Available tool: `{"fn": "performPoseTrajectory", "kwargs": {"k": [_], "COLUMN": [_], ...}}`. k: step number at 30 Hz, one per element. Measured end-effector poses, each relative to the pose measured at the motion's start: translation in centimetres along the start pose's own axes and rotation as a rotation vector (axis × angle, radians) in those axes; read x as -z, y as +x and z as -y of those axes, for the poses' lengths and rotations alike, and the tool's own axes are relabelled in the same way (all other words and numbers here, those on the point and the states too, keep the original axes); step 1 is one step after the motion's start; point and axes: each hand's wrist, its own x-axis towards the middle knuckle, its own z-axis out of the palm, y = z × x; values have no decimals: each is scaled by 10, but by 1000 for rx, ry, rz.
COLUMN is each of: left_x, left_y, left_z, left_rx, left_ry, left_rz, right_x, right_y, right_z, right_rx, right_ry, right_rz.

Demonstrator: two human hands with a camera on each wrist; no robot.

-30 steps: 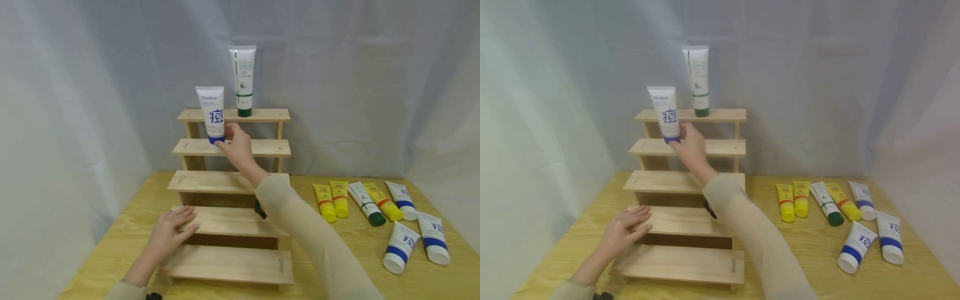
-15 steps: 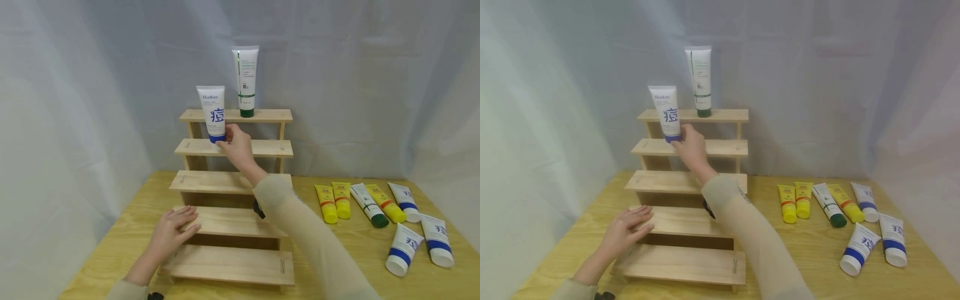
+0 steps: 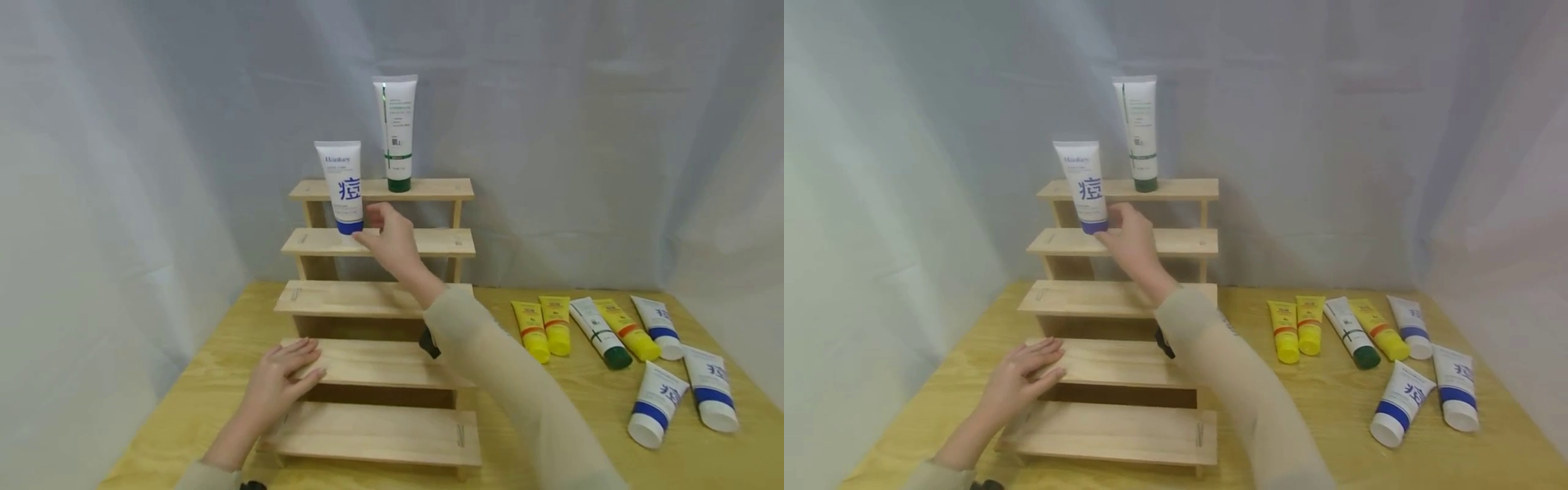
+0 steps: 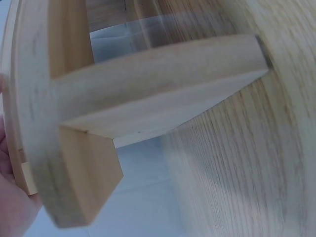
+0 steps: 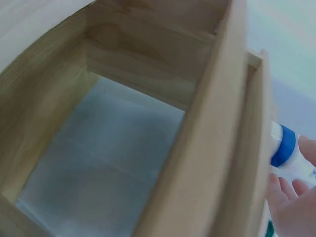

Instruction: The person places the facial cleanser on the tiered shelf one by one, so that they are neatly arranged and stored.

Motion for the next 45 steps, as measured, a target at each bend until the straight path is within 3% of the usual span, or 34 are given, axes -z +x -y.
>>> {"fn": "performPoseTrajectory", "kwargs": {"k": [8,22,45], "left_x": [3,5,4], "left_y": [2,5,2], "left_z": [1,-4,-3], "left_rx": [15,0,10], "left_ry": [13,24,21], "left_rz": [12,12,3], "right_x": [34,108,183], "right_y": [-16,-66,-149], "right_z": [0,-36,-121], "right_rx": [24,82,-92], "right_ry": [-16,-104,-348], "right_rz": [39,40,15]}}
